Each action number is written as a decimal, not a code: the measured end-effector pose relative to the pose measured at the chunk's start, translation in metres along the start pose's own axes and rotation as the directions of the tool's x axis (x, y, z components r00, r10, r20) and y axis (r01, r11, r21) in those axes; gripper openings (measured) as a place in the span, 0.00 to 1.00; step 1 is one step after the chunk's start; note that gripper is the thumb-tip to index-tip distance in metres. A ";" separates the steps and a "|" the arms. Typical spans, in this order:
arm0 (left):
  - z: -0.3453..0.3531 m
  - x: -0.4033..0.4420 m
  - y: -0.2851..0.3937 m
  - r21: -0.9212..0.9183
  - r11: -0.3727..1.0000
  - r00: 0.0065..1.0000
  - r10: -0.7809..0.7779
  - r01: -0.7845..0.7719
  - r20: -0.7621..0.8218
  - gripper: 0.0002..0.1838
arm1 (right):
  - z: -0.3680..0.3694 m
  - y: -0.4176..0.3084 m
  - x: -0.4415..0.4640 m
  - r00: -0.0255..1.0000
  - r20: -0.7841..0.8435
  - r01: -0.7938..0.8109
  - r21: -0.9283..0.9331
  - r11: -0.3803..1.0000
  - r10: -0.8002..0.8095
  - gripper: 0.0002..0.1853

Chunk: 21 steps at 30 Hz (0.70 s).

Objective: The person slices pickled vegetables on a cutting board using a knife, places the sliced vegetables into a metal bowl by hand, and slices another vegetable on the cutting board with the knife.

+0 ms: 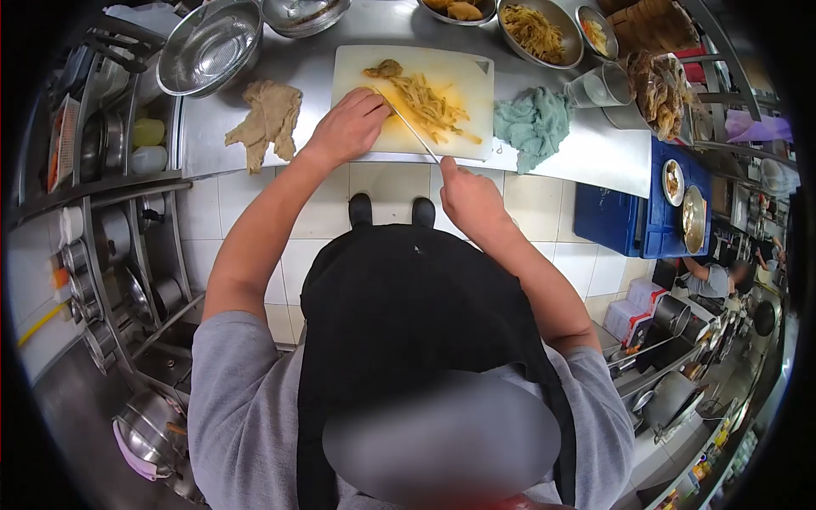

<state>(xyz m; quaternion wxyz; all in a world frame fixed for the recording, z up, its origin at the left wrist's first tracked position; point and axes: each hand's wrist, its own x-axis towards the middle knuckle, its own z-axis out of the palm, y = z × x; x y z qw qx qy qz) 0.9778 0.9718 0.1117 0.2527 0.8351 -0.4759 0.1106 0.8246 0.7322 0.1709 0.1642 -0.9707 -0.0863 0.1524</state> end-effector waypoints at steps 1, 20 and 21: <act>0.001 -0.001 0.000 -0.004 1.000 1.000 0.001 -0.001 -0.004 0.15 | -0.001 -0.001 -0.001 1.000 -0.005 0.009 -0.005 1.000 -0.009 0.11; 0.011 -0.007 -0.008 -0.090 0.995 0.995 -0.041 0.032 -0.094 0.14 | 0.005 0.003 -0.005 0.995 0.085 -0.050 0.033 0.998 0.047 0.09; 0.010 -0.007 -0.008 -0.087 0.996 0.994 -0.037 0.029 -0.099 0.13 | 0.003 0.000 -0.002 0.996 0.080 -0.031 0.011 0.999 0.030 0.11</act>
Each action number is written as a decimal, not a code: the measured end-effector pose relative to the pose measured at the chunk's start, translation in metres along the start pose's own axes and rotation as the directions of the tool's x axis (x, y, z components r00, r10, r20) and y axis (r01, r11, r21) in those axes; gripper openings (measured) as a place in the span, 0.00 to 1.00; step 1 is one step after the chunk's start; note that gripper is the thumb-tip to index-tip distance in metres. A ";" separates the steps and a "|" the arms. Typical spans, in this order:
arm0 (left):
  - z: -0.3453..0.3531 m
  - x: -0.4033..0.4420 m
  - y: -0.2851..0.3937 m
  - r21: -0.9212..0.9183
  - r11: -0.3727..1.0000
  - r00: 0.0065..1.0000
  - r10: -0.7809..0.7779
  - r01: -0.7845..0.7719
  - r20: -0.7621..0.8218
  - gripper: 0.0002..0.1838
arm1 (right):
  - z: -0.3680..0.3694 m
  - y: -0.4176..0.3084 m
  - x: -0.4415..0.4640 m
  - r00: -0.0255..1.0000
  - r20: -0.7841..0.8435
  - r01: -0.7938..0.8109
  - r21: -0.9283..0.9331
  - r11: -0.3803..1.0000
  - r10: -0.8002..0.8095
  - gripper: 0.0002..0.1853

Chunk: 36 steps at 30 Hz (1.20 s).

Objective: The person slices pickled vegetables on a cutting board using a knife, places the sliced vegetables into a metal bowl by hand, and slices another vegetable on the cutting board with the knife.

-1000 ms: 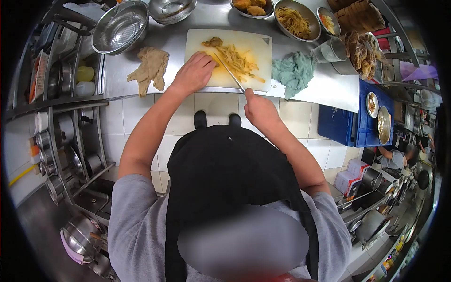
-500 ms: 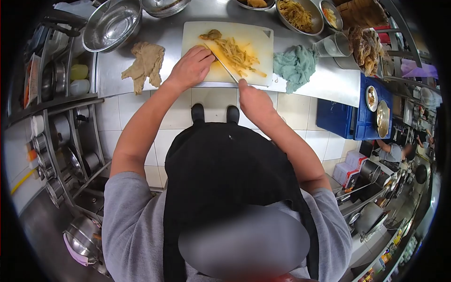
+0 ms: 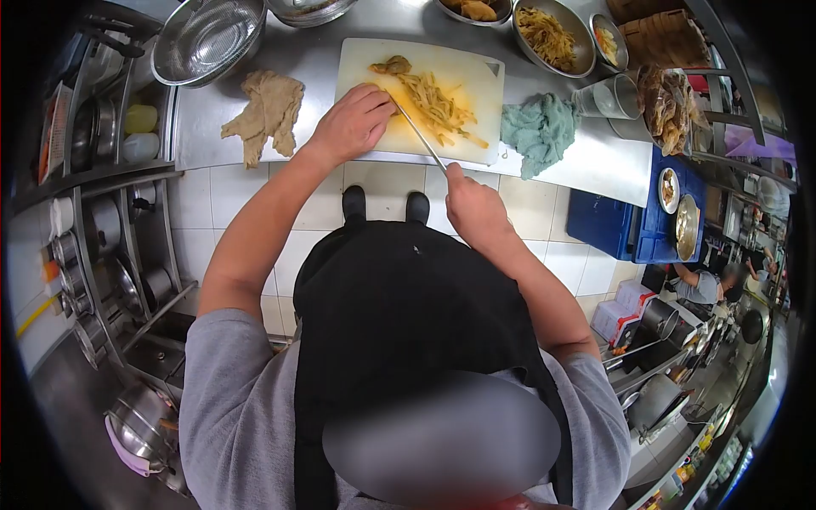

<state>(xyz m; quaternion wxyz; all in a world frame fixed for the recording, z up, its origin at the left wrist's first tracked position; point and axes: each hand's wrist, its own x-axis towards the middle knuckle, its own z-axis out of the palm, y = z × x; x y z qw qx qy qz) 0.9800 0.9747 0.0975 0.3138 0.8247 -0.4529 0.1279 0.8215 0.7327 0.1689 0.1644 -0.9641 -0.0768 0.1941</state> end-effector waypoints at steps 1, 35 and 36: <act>-0.001 0.001 0.000 0.003 1.000 1.000 0.005 -0.005 -0.006 0.13 | -0.001 -0.003 0.003 1.000 -0.006 0.017 -0.023 1.000 -0.017 0.13; 0.001 -0.003 -0.001 -0.006 0.998 0.998 -0.059 0.059 -0.033 0.11 | 0.020 0.002 -0.013 0.998 0.002 -0.064 0.097 0.993 0.064 0.11; 0.001 -0.003 -0.001 0.000 0.999 0.998 -0.054 0.054 -0.028 0.11 | 0.018 0.000 -0.012 0.998 0.001 -0.062 0.098 0.993 0.062 0.11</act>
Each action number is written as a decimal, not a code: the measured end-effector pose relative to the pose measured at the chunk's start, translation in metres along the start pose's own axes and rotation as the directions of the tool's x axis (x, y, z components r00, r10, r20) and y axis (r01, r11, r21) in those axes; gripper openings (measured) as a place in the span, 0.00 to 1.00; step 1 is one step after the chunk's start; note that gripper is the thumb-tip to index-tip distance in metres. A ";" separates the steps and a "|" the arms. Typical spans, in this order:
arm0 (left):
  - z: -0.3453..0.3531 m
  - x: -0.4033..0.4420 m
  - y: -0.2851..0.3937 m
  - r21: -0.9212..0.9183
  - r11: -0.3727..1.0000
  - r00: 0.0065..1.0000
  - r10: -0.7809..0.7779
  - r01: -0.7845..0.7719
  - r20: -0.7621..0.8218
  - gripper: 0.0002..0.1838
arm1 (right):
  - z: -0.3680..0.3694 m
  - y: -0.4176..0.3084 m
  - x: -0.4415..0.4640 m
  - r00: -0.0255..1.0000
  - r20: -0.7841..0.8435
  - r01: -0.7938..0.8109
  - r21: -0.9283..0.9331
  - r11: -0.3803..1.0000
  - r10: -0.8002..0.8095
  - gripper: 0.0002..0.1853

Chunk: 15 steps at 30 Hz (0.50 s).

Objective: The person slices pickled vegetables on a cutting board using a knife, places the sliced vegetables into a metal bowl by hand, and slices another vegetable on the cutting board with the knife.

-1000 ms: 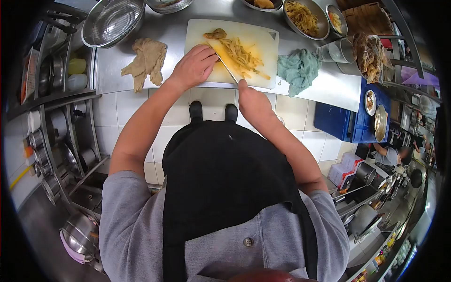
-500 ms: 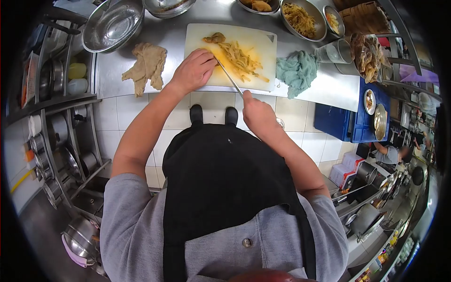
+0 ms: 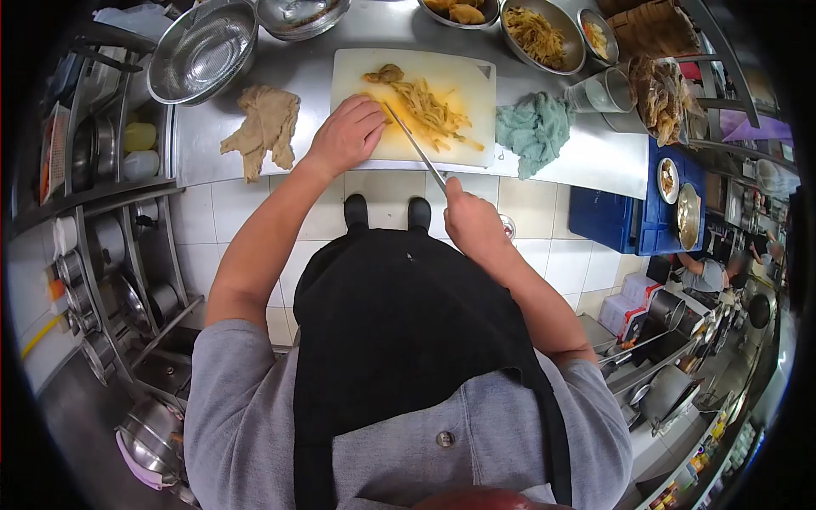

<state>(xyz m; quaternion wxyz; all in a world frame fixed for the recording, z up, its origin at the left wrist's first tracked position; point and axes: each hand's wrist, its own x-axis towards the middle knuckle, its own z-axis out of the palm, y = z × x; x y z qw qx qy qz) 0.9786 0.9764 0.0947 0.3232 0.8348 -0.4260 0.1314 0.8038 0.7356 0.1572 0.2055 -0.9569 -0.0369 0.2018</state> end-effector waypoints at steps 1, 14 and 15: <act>0.000 0.000 0.000 0.006 1.000 1.000 0.006 -0.006 0.005 0.11 | -0.002 -0.004 0.003 1.000 -0.007 0.002 -0.003 1.000 -0.002 0.11; 0.001 0.000 -0.003 -0.009 1.000 1.000 -0.006 0.005 -0.020 0.11 | -0.005 -0.022 0.047 1.000 -0.013 0.022 -0.059 0.998 -0.023 0.12; 0.001 0.000 -0.004 -0.009 1.000 1.000 0.004 -0.004 -0.009 0.11 | -0.005 -0.019 0.036 1.000 -0.012 0.023 -0.061 0.998 -0.024 0.12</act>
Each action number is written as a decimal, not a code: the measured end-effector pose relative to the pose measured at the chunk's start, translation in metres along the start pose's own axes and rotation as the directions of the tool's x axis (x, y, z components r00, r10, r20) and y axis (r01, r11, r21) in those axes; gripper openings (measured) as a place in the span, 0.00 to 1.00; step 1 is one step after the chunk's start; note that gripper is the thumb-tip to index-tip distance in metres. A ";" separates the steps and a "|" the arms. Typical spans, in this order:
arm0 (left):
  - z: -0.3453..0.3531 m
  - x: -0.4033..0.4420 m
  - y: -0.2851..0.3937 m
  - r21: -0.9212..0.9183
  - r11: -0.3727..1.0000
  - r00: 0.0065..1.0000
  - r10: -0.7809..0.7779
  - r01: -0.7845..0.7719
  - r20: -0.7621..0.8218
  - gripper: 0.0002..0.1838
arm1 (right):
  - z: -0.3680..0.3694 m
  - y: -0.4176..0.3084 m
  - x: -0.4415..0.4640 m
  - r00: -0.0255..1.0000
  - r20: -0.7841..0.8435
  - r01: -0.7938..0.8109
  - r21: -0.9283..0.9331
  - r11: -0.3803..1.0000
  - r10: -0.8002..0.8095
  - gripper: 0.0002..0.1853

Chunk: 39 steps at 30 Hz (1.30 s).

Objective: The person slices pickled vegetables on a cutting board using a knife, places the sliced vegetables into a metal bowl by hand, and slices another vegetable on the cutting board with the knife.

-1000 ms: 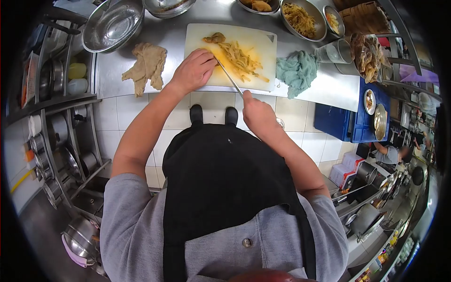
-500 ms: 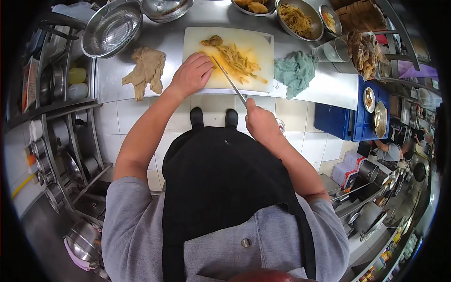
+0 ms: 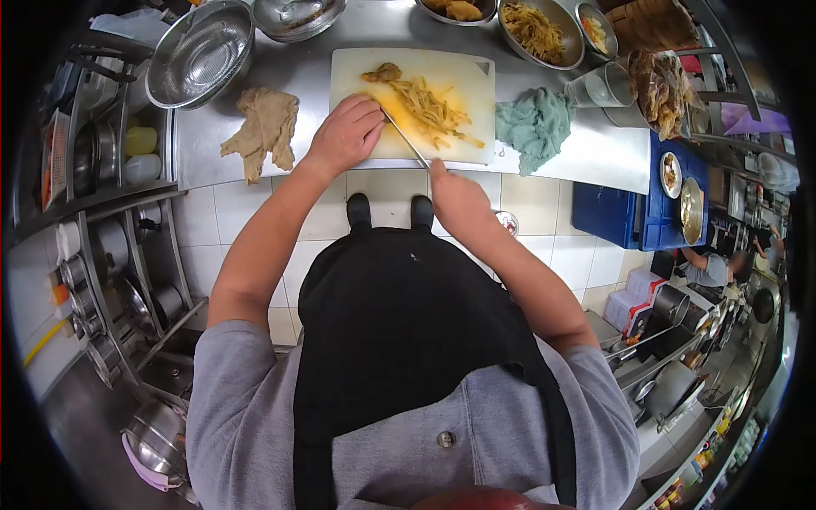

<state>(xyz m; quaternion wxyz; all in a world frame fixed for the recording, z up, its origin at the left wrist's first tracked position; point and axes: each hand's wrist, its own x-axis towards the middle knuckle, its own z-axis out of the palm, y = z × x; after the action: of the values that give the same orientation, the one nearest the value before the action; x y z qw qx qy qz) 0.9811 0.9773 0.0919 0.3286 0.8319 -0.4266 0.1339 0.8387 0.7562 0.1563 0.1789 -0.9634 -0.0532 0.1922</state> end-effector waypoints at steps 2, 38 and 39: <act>0.002 -0.001 0.001 -0.003 1.000 1.000 0.007 -0.007 0.008 0.11 | -0.001 0.007 -0.023 0.998 0.048 -0.032 0.013 0.999 0.031 0.14; 0.000 0.001 0.004 0.008 1.000 0.999 0.005 -0.004 -0.047 0.11 | -0.012 -0.006 0.014 1.000 0.027 0.001 -0.005 1.000 -0.001 0.11; 0.000 0.002 0.004 0.005 1.000 0.999 0.007 -0.006 -0.045 0.11 | -0.012 -0.008 0.024 1.000 0.026 0.000 -0.004 1.000 0.001 0.11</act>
<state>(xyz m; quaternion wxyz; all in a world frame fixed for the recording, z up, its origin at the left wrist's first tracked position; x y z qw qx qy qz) 0.9788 0.9745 0.0945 0.3357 0.8281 -0.4215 0.1546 0.8655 0.7642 0.1612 0.1761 -0.9613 -0.0556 0.2044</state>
